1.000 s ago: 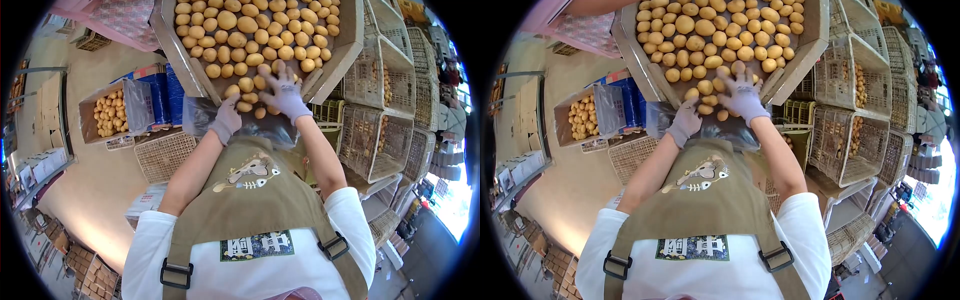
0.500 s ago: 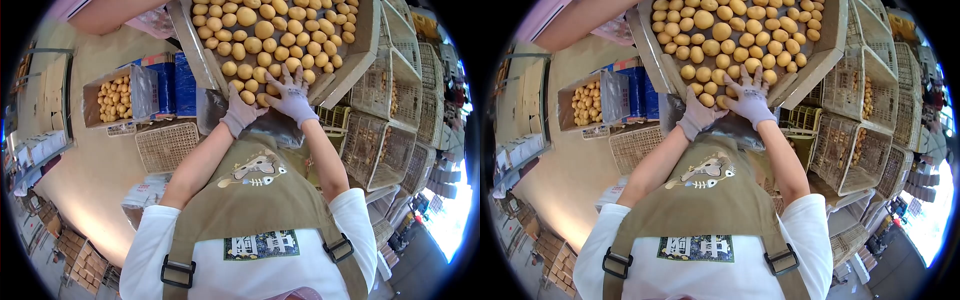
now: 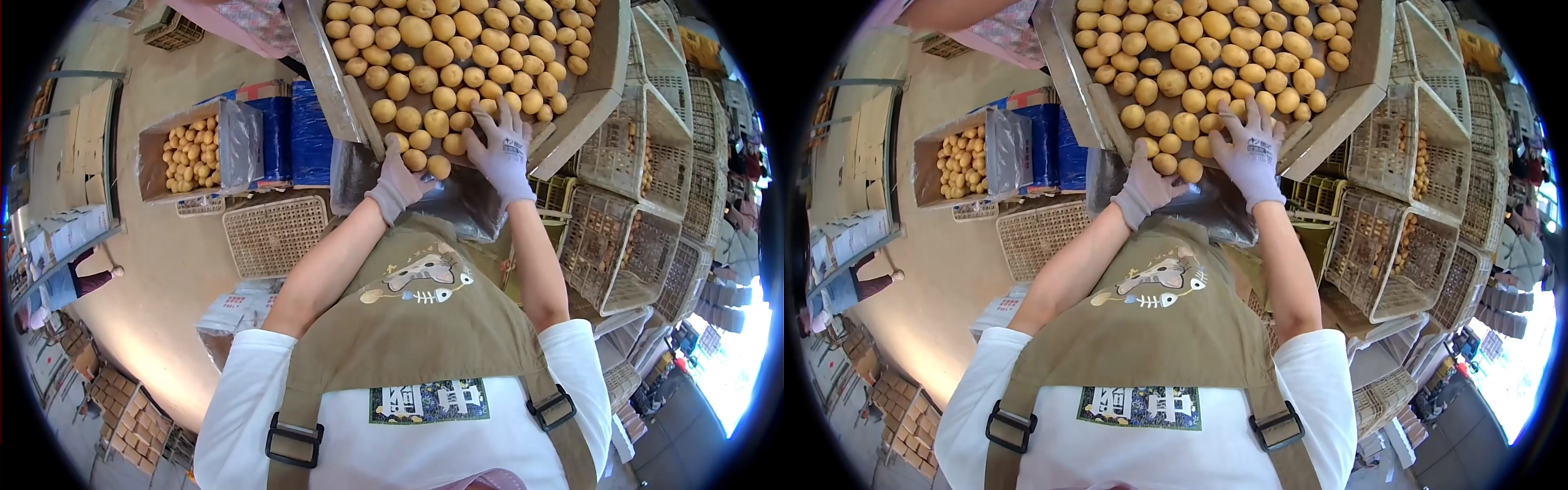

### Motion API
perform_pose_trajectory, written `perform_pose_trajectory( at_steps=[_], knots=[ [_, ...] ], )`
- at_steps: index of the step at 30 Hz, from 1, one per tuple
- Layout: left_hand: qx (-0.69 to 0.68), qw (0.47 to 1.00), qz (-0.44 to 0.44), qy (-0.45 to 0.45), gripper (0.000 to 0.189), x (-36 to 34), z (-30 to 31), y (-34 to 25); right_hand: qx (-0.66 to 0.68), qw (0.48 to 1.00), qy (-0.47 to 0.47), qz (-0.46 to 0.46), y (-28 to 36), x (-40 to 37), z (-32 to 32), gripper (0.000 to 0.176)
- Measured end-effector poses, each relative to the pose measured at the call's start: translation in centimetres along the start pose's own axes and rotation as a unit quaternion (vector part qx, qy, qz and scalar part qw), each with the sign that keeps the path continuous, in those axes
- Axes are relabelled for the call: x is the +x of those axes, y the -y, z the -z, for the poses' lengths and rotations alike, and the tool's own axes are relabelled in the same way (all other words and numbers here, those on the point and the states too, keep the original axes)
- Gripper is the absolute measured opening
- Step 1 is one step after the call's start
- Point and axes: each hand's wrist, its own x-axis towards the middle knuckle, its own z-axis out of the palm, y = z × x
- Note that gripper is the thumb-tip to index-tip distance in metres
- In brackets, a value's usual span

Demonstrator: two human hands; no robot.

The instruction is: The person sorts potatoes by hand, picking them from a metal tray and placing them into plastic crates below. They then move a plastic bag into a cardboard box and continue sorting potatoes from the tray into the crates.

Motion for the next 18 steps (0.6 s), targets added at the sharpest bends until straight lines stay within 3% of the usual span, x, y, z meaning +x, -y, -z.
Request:
perform_pose_trajectory(
  at_steps=[1, 4, 5, 8, 9, 12, 16, 17, 18],
  knots=[
    [0.019, 1.0, -0.003, -0.025, 0.07, -0.1, 0.1, 0.0, -0.077, 0.996, 0.04, 0.009, -0.1, 0.0, -0.3, 0.047],
    [0.139, 0.986, -0.083, 0.03, 0.057, 1.7, 2.6, 0.3, 0.039, 0.997, 0.063, -0.023, -0.8, 1.5, -0.8, 0.048],
    [0.159, 0.984, -0.081, 0.003, 0.06, 1.4, 2.4, 0.2, 0.002, 0.999, -0.043, 0.009, -0.2, 1.7, -0.9, 0.045],
    [0.063, 0.996, -0.048, -0.052, 0.074, 0.0, 0.1, 0.2, -0.083, 0.996, 0.026, 0.024, 2.5, 1.7, -1.4, 0.041],
    [0.016, 0.999, -0.048, 0.001, 0.089, 0.9, 0.9, -0.1, -0.011, 0.997, 0.077, 0.023, 2.3, 2.7, -0.7, 0.039],
    [-0.058, 0.997, -0.039, -0.021, 0.098, -0.2, -0.8, 0.2, 0.176, 0.979, 0.088, 0.061, 6.1, 6.8, -0.6, 0.038],
    [-0.104, 0.991, 0.002, 0.08, 0.097, 1.5, 1.0, 0.5, 0.004, 0.982, 0.186, 0.017, 11.7, 10.6, -2.6, 0.043],
    [-0.096, 0.989, 0.005, 0.114, 0.096, 1.7, 1.5, 0.4, -0.005, 0.964, 0.266, 0.008, 12.0, 11.9, -2.0, 0.046],
    [-0.083, 0.991, 0.006, 0.105, 0.096, 2.1, 1.8, 0.2, 0.012, 0.963, 0.268, -0.001, 11.6, 12.1, -2.1, 0.046]
  ],
)
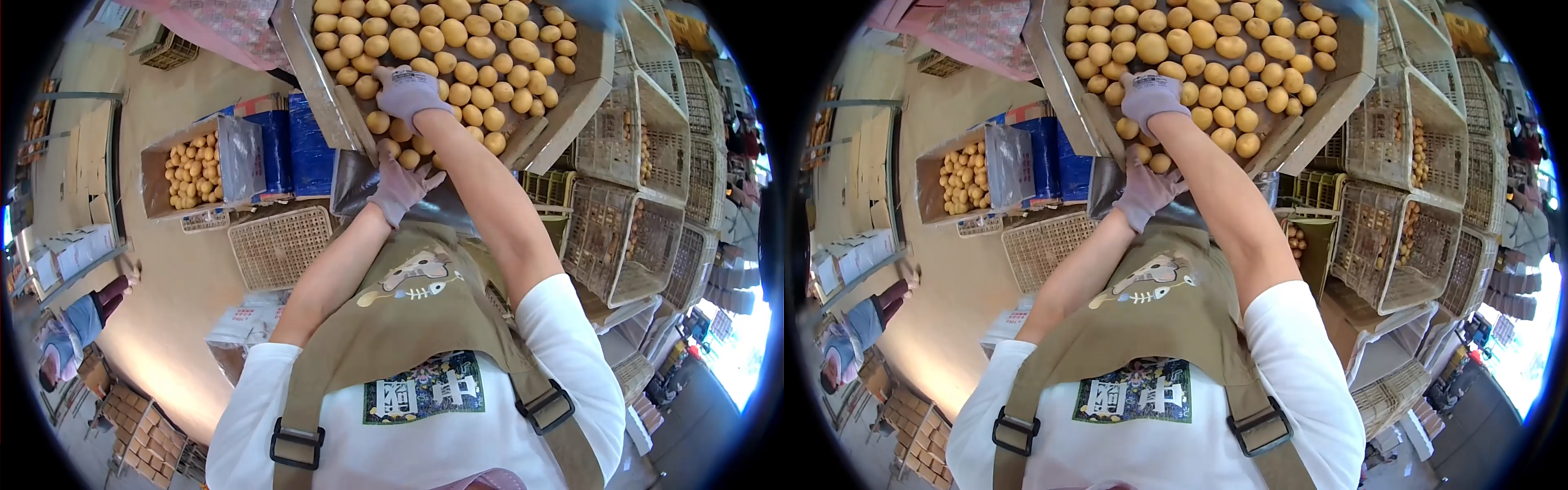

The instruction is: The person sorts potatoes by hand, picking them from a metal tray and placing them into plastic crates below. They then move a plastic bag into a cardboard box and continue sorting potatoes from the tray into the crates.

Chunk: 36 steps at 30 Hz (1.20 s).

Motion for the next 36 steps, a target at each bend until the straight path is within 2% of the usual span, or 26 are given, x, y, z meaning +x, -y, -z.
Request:
perform_pose_trajectory(
  at_steps=[2, 3, 6, 8, 9, 10, 11, 12, 14, 16, 17, 18, 19, 21, 22, 24, 25, 27, 31, 34, 35, 36],
  knots=[
    [0.019, 1.0, -0.001, -0.019, 0.095, -0.7, -1.1, 0.1, 0.035, 0.999, 0.01, -0.004, -0.5, 0.1, -0.5, 0.046],
    [0.027, 0.993, -0.024, -0.109, 0.086, -0.7, -1.8, 0.4, 0.021, 0.998, -0.045, 0.029, -1.1, -0.7, -1.0, 0.041],
    [0.042, 0.996, -0.018, -0.076, 0.081, -0.5, -1.1, 0.2, 0.125, 0.97, -0.189, 0.084, -3.1, -2.8, -3.3, 0.033],
    [0.046, 0.995, -0.027, -0.083, 0.082, -0.4, -1.4, 0.3, 0.212, 0.912, -0.32, 0.147, -5.3, -6.1, -3.2, 0.026],
    [0.049, 0.995, -0.031, -0.082, 0.082, -1.0, -2.1, 0.3, 0.154, 0.881, -0.407, 0.186, -6.7, -8.4, -1.3, 0.026],
    [0.052, 0.995, -0.034, -0.081, 0.083, -1.3, -2.5, 0.3, 0.092, 0.871, -0.437, 0.206, -9.8, -10.3, 0.3, 0.027],
    [0.054, 0.996, -0.024, -0.074, 0.086, -1.1, -2.3, 0.2, 0.028, 0.854, -0.496, 0.157, -14.2, -12.2, 1.3, 0.029],
    [0.045, 0.995, -0.029, -0.083, 0.088, -1.0, -2.3, 0.3, 0.129, 0.85, -0.51, -0.033, -18.8, -14.1, 1.6, 0.031],
    [0.031, 0.993, -0.035, -0.105, 0.091, -1.2, -2.3, 0.9, 0.067, 0.791, -0.578, -0.189, -23.9, -16.3, 3.6, 0.034],
    [0.023, 0.993, -0.035, -0.113, 0.094, -0.9, -2.6, 0.8, 0.038, 0.822, -0.567, -0.039, -20.6, -14.8, 4.3, 0.034],
    [0.018, 0.993, -0.032, -0.116, 0.094, -0.9, -2.5, 0.8, 0.197, 0.853, -0.481, -0.042, -15.7, -14.0, 4.2, 0.032],
    [0.014, 0.992, -0.028, -0.12, 0.094, -1.0, -2.4, 0.8, 0.097, 0.86, -0.497, 0.061, -13.5, -11.5, 3.2, 0.03],
    [0.009, 0.992, -0.022, -0.126, 0.093, -1.0, -2.3, 0.7, 0.082, 0.924, -0.366, 0.077, -10.4, -10.1, 2.5, 0.032],
    [-0.002, 0.991, -0.013, -0.134, 0.09, -1.0, -2.3, 0.4, 0.085, 0.942, -0.279, 0.163, -4.0, -5.9, 0.7, 0.03],
    [0.002, 0.993, -0.009, -0.12, 0.087, -1.0, -1.9, 0.3, 0.023, 0.981, -0.152, 0.119, -1.5, -3.4, 0.0, 0.037],
    [0.008, 0.996, -0.001, -0.088, 0.081, -0.6, -1.0, 0.0, -0.053, 0.985, -0.131, 0.098, 0.6, 0.3, -2.8, 0.045],
    [0.062, 0.992, -0.021, -0.106, 0.074, -1.0, -1.2, 0.1, -0.073, 0.99, -0.095, 0.08, 1.9, 0.6, -2.2, 0.047],
    [0.08, 0.988, -0.022, -0.133, 0.072, -0.9, -0.9, 0.0, -0.117, 0.992, -0.02, 0.043, 3.8, 0.4, 0.0, 0.051],
    [0.091, 0.985, -0.043, -0.138, 0.072, -0.7, -0.5, 0.0, -0.012, 0.995, 0.09, 0.032, 3.2, 2.6, 1.2, 0.052],
    [0.056, 0.995, -0.038, -0.068, 0.087, -0.7, 0.0, 0.0, 0.011, 0.998, 0.063, 0.018, 2.4, 2.2, 0.8, 0.052],
    [0.05, 0.995, -0.034, -0.073, 0.085, -0.8, -0.3, -0.1, 0.042, 0.997, -0.062, 0.031, 1.8, 1.1, -0.2, 0.046],
    [0.04, 0.995, -0.03, -0.083, 0.084, -0.8, -0.6, 0.0, 0.119, 0.984, -0.125, 0.051, 0.9, -0.2, -1.2, 0.045]
  ],
)
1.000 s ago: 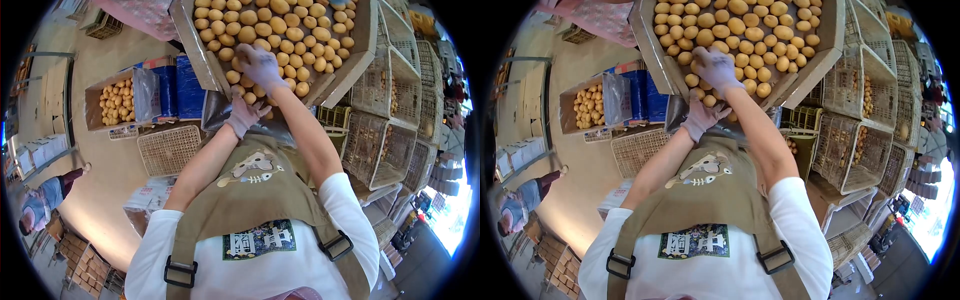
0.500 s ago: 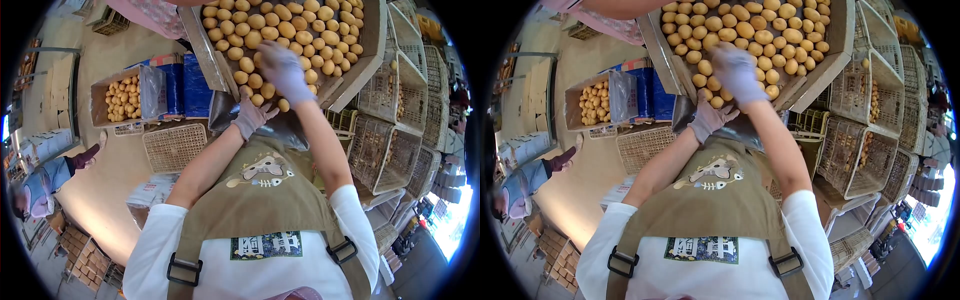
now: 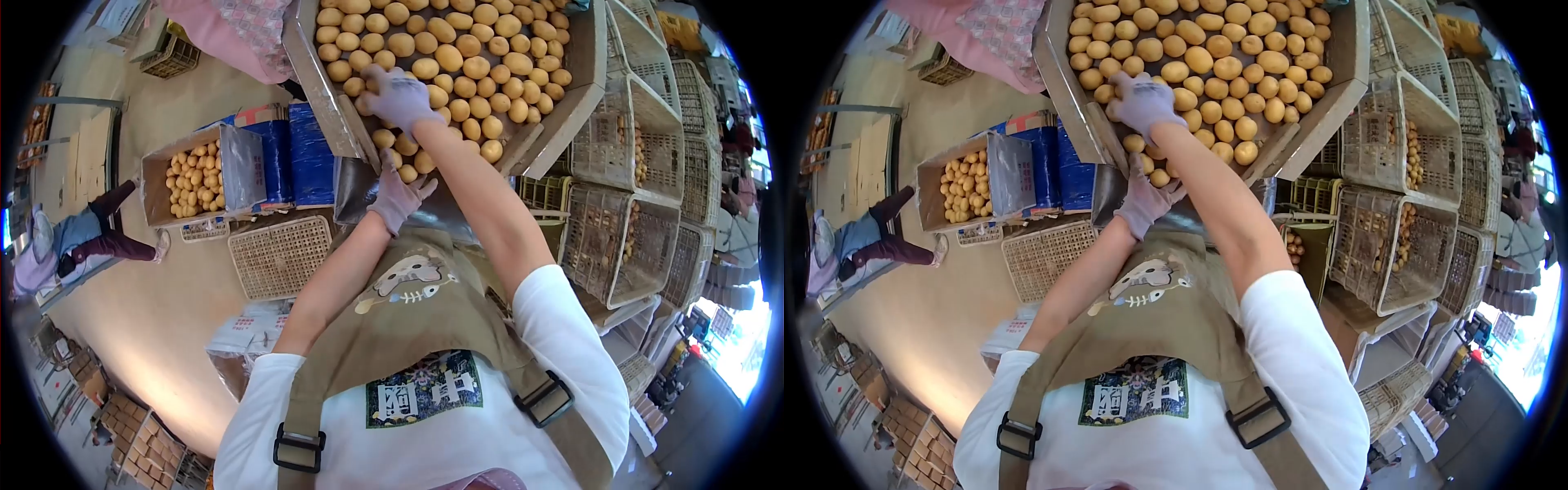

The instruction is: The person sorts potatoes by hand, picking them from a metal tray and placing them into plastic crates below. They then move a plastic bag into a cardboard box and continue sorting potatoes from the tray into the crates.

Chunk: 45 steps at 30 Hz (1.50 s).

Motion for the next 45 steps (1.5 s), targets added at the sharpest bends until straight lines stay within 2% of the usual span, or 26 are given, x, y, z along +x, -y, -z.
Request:
perform_pose_trajectory(
  at_steps=[3, 5, 6, 7, 8, 9, 11, 13, 14, 17, 18, 20, 21, 22, 24, 25, 28, 30, 32, 34, 36, 39, 42, 43, 44, 45],
  knots=[
    [-0.006, 1.0, 0.005, -0.007, 0.082, -0.5, -0.8, -0.3, 0.15, 0.971, -0.17, 0.076, -3.2, -6.4, 1.9, 0.033],
    [0.029, 0.999, 0.002, 0.019, 0.082, -1.0, -1.1, -0.3, -0.003, 0.941, -0.283, 0.183, -7.6, -12.5, 7.1, 0.031],
    [0.022, 1.0, 0.005, 0.003, 0.082, -1.0, -1.4, -0.3, -0.066, 0.934, -0.327, 0.131, -13.4, -16.1, 8.0, 0.033],
    [0.015, 1.0, 0.009, -0.013, 0.081, -0.7, -1.5, -0.3, -0.092, 0.923, -0.371, -0.033, -15.9, -19.9, 11.0, 0.032],
    [0.008, 0.999, 0.013, -0.031, 0.081, -0.6, -1.6, -0.2, 0.026, 0.864, -0.467, -0.186, -16.8, -22.6, 13.6, 0.027],
    [0.001, 0.999, 0.019, -0.031, 0.081, -0.6, -1.4, 0.0, -0.027, 0.813, -0.54, -0.216, -17.7, -24.4, 14.9, 0.026],
    [-0.01, 0.999, 0.027, -0.027, 0.079, -0.5, -1.6, 0.1, -0.02, 0.812, -0.543, -0.211, -15.4, -24.1, 15.9, 0.032],
    [0.032, 0.999, 0.019, -0.016, 0.076, -1.4, -2.0, 0.1, -0.039, 0.915, -0.392, -0.087, -13.0, -21.6, 13.8, 0.035],
    [0.052, 0.998, 0.014, -0.01, 0.074, -1.7, -2.1, 0.1, -0.129, 0.926, -0.355, 0.005, -12.5, -20.3, 11.1, 0.037],
    [0.182, 0.98, 0.013, -0.079, 0.07, -0.1, 0.3, -0.5, -0.111, 0.984, -0.132, 0.032, -9.5, -17.4, 5.0, 0.044],
    [0.233, 0.972, -0.01, -0.026, 0.071, 0.0, 1.1, -0.6, -0.068, 0.997, -0.048, -0.002, -11.1, -17.3, 3.0, 0.046],
    [0.326, 0.94, -0.057, 0.079, 0.074, 0.2, 2.4, -0.7, -0.015, 0.988, -0.109, -0.105, -9.3, -15.3, 3.8, 0.047],
    [0.295, 0.954, -0.037, 0.038, 0.081, 0.5, 2.8, -0.9, -0.228, 0.964, -0.135, -0.024, -9.6, -14.3, 3.2, 0.046],
    [0.258, 0.966, -0.033, 0.014, 0.083, -0.2, 2.2, -0.9, -0.206, 0.973, -0.098, 0.044, -11.8, -14.6, 1.2, 0.042],
    [0.184, 0.982, -0.025, -0.026, 0.086, -1.7, -0.4, -1.4, -0.036, 0.999, 0.021, -0.031, -11.4, -13.1, 3.2, 0.038],
    [0.138, 0.989, -0.008, -0.041, 0.088, -1.6, -0.8, -1.5, 0.015, 0.997, -0.004, -0.078, -11.6, -12.1, 3.3, 0.035],
    [0.056, 0.997, -0.027, -0.041, 0.093, -2.0, -2.2, -0.5, -0.184, 0.983, -0.028, -0.004, -10.7, -12.2, 3.5, 0.031],
    [0.051, 0.998, 0.016, -0.012, 0.1, -0.7, -1.2, -0.5, -0.039, 0.99, 0.073, -0.113, -8.8, -10.1, 4.6, 0.031],
    [0.05, 0.997, 0.053, 0.005, 0.105, 0.1, -0.8, -0.5, -0.078, 0.986, -0.138, 0.059, -7.0, -8.3, 3.0, 0.035],
    [0.021, 0.998, 0.056, 0.028, 0.11, 0.4, -0.8, 0.2, -0.001, 0.997, -0.083, 0.004, -3.9, -6.0, 1.5, 0.045],
    [-0.031, 0.997, 0.07, 0.023, 0.111, 0.0, -1.5, 0.3, -0.12, 0.988, 0.017, -0.095, -1.8, -3.4, -0.4, 0.054],
    [-0.054, 0.995, 0.074, 0.027, 0.102, -0.1, -1.6, -0.1, -0.099, 0.981, 0.107, -0.132, -0.7, -2.4, 0.7, 0.055],
    [-0.054, 0.997, 0.054, -0.018, 0.097, -0.6, -2.5, 0.0, 0.023, 0.997, 0.019, -0.064, -2.5, -4.5, 0.4, 0.061],
    [-0.064, 0.996, 0.059, -0.009, 0.097, -1.0, -2.7, 0.0, 0.232, 0.971, -0.008, -0.063, -2.5, -6.4, 1.4, 0.062],
    [-0.074, 0.995, 0.064, 0.002, 0.096, -1.1, -3.0, -0.1, 0.459, 0.885, -0.015, -0.075, -3.6, -8.1, 1.0, 0.064],
    [-0.06, 0.996, 0.061, 0.004, 0.082, -0.6, -2.6, -0.2, 0.586, 0.804, -0.019, -0.1, -4.3, -10.1, 2.2, 0.062]
  ],
)
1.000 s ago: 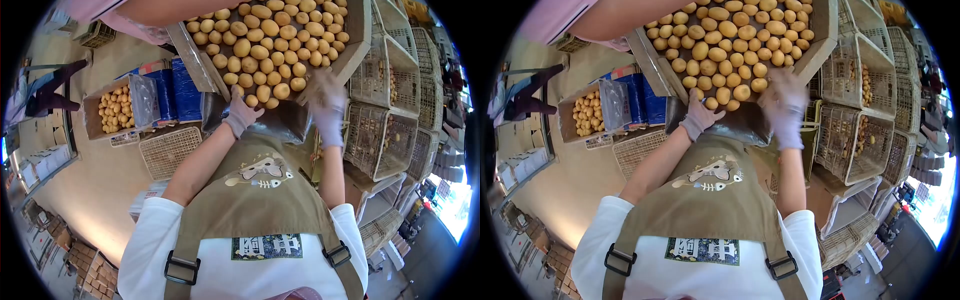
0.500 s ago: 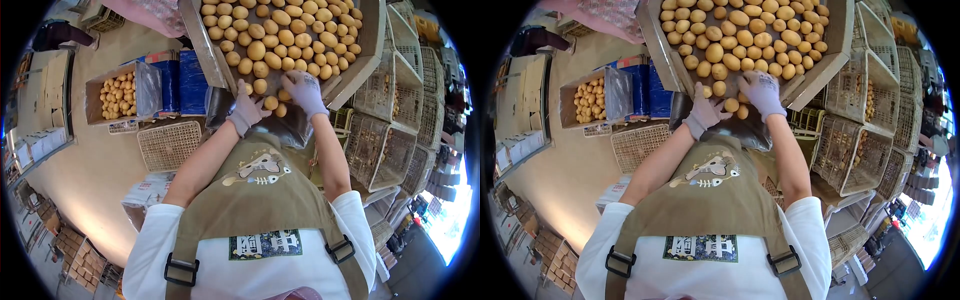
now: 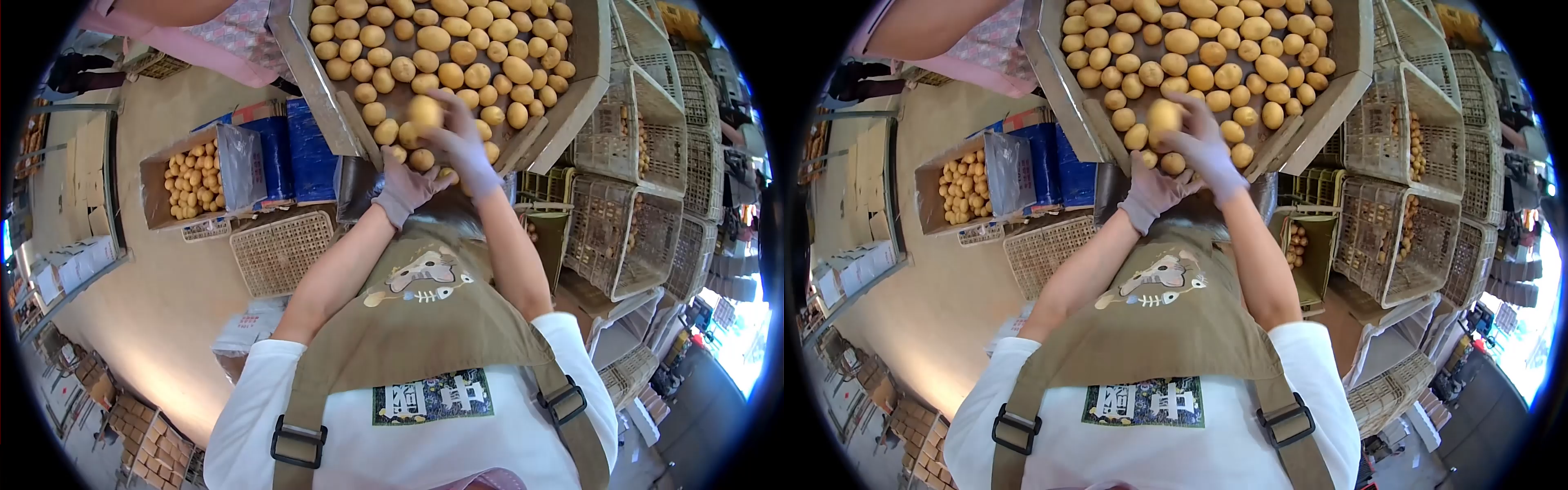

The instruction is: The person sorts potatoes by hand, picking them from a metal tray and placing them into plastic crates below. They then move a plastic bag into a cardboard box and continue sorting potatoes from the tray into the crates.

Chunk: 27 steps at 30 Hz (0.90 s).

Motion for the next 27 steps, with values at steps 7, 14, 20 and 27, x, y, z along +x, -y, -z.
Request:
perform_pose_trajectory(
  at_steps=[7, 14, 20, 27],
  knots=[
    [0.001, 0.993, 0.027, 0.118, 0.067, 0.6, 1.0, -0.3, 0.427, 0.867, -0.233, 0.108, -0.3, -15.6, 15.3, 0.055],
    [0.035, 0.997, 0.024, 0.057, 0.085, 0.3, 0.2, -0.1, 0.303, 0.644, -0.622, 0.328, 1.5, -40.6, 32.8, 0.053],
    [0.036, 0.996, 0.028, 0.071, 0.087, 0.3, 0.0, 0.0, -0.04, 0.776, -0.591, 0.218, 3.6, -27.6, 29.4, 0.033],
    [0.055, 0.993, 0.014, 0.103, 0.082, 0.4, 0.6, -0.3, -0.571, 0.766, -0.272, 0.114, 4.3, 4.7, 14.9, 0.053]
  ],
)
